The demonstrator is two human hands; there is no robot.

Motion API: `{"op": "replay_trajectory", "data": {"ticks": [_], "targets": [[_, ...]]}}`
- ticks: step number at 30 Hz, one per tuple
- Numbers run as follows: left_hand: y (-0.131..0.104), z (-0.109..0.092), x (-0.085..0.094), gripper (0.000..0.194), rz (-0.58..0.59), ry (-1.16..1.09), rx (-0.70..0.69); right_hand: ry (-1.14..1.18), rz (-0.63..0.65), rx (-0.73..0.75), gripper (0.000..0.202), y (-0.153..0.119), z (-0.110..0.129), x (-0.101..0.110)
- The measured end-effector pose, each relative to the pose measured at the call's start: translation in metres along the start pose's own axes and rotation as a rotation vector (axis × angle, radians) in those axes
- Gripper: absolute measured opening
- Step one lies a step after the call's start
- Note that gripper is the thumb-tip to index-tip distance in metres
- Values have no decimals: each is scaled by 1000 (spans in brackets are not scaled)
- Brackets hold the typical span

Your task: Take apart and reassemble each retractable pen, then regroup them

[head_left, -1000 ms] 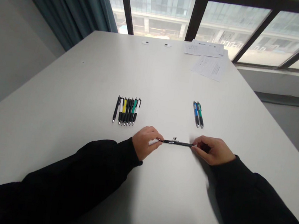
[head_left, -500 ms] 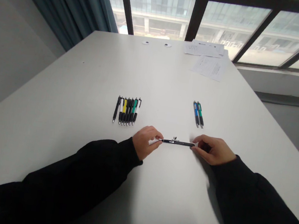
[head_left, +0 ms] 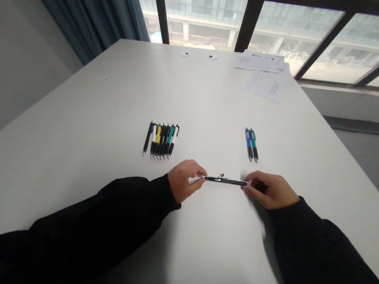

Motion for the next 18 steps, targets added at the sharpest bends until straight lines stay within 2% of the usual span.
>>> {"op": "replay_trajectory", "data": {"ticks": [18], "targets": [[1, 1, 0, 11, -1, 6, -22, -33, 13, -18, 17, 1, 1, 0]]}}
Point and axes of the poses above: each hand's wrist, its own y-axis towards the middle knuckle, its own x-axis out of the back of the hand, z = x × y, the point moved 2 cm from there along y, towards the middle knuckle, and after that the axes turned 8 degrees about z, right-handed, at the moved point
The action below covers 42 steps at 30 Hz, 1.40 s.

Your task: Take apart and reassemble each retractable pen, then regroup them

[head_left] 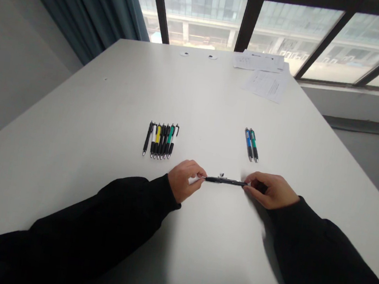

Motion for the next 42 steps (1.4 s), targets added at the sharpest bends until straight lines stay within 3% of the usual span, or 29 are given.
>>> {"op": "replay_trajectory", "data": {"ticks": [42], "targets": [[0, -2, 2, 11, 3, -10, 15, 57, -1, -36, 20, -1, -2, 1]]}}
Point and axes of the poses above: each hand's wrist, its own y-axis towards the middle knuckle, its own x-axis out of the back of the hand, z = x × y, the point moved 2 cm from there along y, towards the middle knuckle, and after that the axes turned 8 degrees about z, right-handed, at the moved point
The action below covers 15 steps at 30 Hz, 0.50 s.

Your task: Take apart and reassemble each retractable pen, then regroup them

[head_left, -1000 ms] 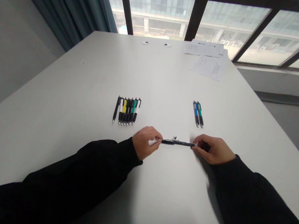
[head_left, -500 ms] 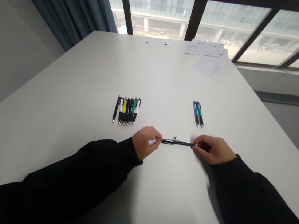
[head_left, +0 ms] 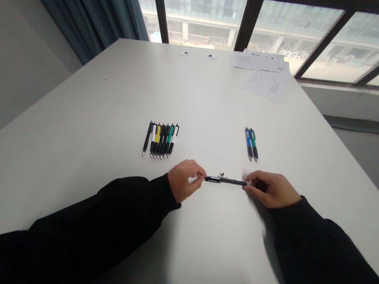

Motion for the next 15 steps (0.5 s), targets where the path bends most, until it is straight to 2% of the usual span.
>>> {"op": "replay_trajectory", "data": {"ticks": [7, 12, 15], "targets": [[0, 0, 1, 11, -15, -61, 25, 28, 29, 16, 18, 2, -2, 0], [1, 2, 5, 14, -80, -163, 129, 289, 74, 52, 25, 1, -3, 2], [3, -1, 2, 21, 30, -355, 173, 464, 104, 56, 28, -1, 4, 2]]}}
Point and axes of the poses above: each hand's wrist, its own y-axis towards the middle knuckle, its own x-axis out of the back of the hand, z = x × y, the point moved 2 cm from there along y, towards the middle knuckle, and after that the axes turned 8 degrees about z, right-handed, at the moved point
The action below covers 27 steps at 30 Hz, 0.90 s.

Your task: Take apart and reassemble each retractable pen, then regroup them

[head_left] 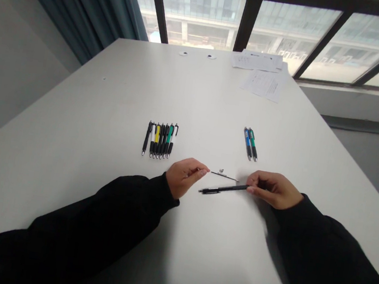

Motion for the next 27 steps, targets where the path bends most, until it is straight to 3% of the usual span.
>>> {"op": "replay_trajectory", "data": {"ticks": [6, 11, 14, 17, 19, 21, 27], "targets": [[-5, -14, -20, 35, 453, -436, 155, 228, 58, 24, 28, 0, 16, -24], [-8, -21, -24, 42, 691, -679, 272, 142, 47, 118, 23, 3, 27, -40], [-7, -17, -22, 41, 708, -748, 300, -34, -44, 154, 25, 5, 27, -37], [-5, -9, -22, 42, 632, -824, 314, -360, -188, 167, 32, 8, 18, -29], [-4, -4, -22, 41, 581, -872, 310, -504, -234, 180, 24, 10, 11, -25], [-3, -1, -23, 41, 560, -903, 299, -558, -214, 198, 16, 11, 7, -25], [-3, 0, -22, 41, 566, -903, 289, -657, -173, 171, 18, 13, 11, -33]]}}
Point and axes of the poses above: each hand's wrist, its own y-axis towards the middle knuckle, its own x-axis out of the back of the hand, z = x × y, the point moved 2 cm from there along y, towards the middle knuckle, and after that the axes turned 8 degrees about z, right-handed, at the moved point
